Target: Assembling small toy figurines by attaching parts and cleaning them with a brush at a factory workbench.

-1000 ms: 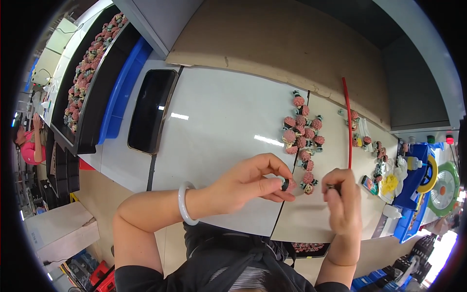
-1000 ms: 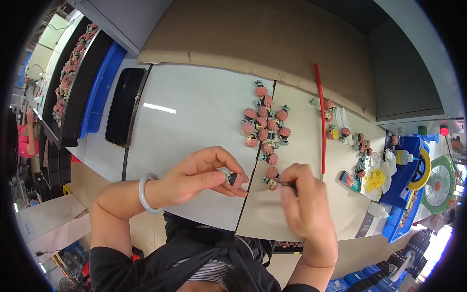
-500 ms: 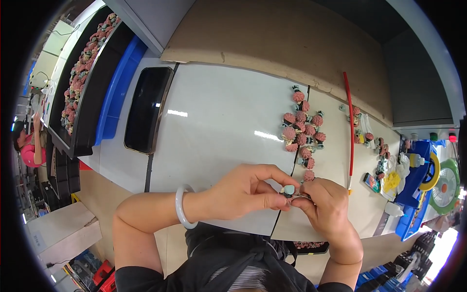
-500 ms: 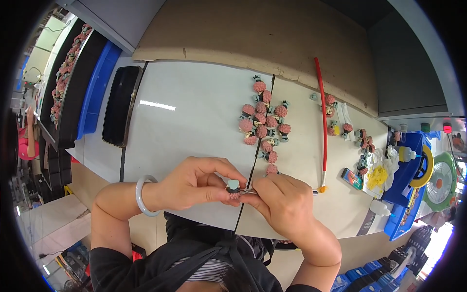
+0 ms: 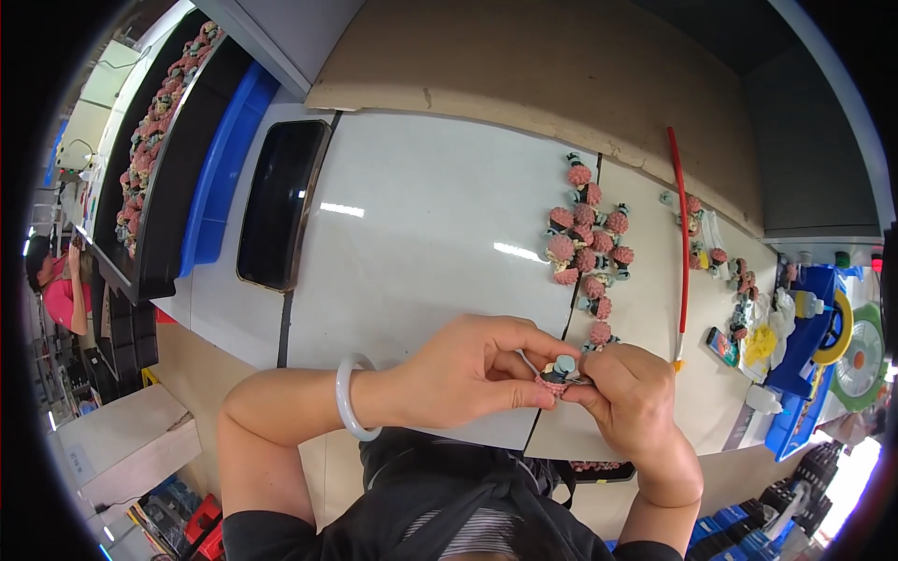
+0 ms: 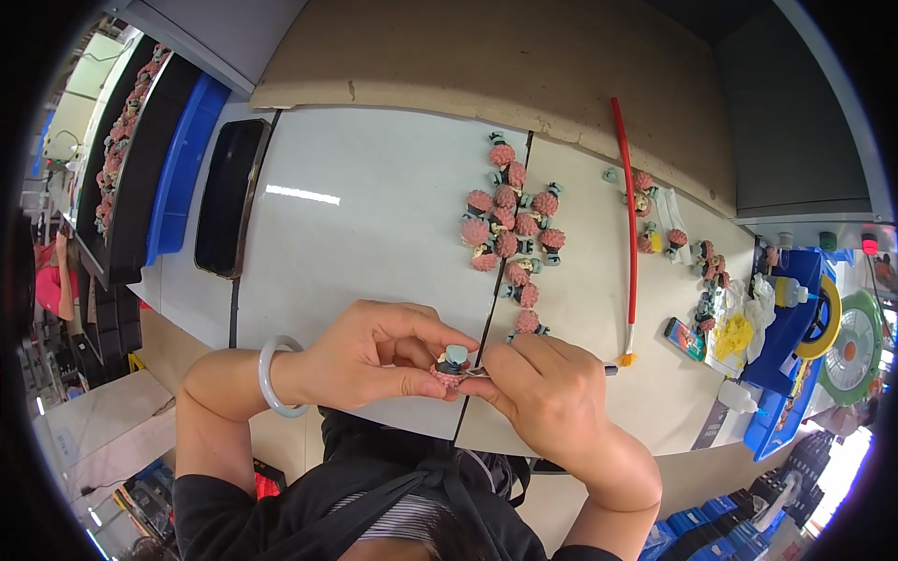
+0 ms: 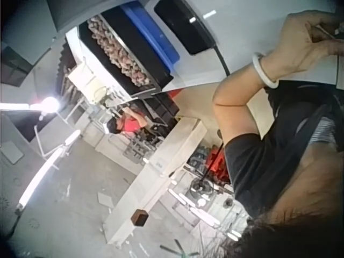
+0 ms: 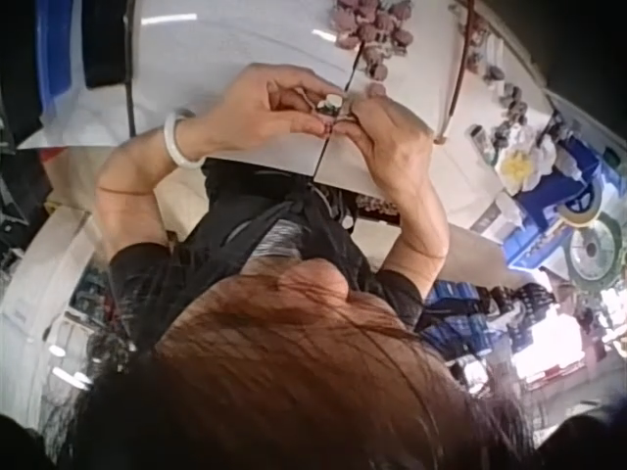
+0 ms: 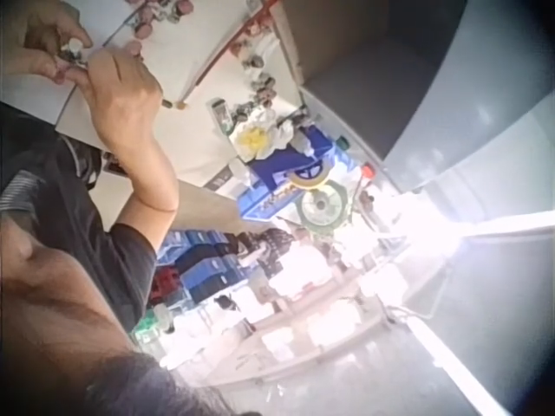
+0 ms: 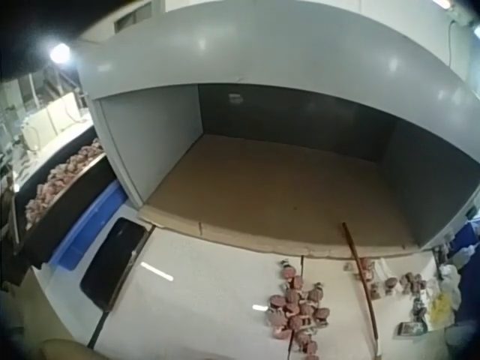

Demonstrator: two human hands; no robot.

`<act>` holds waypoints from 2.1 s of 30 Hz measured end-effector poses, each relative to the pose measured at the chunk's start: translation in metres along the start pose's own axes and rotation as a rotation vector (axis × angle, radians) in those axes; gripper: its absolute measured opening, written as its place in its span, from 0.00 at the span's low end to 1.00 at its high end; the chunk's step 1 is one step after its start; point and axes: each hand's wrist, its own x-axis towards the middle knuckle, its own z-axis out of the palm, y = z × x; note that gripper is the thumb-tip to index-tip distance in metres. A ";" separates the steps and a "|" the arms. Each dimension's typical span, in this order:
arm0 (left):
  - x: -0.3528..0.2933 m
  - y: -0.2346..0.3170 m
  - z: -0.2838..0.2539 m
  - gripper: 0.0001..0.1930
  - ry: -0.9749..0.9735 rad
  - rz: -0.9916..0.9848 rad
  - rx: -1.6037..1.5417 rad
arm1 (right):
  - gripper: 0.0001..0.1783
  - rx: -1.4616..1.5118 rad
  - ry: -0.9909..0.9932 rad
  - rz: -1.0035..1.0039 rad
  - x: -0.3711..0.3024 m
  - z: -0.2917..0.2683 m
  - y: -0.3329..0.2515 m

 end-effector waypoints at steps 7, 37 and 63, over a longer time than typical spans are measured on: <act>-0.001 0.001 0.001 0.19 0.009 0.042 0.036 | 0.15 0.026 -0.029 -0.008 0.001 0.001 -0.002; -0.002 0.000 0.001 0.18 0.011 0.090 0.075 | 0.17 0.050 -0.088 -0.006 -0.001 -0.002 -0.004; -0.002 0.001 0.001 0.18 -0.016 -0.020 -0.067 | 0.19 -0.086 -0.009 -0.039 0.000 -0.004 -0.003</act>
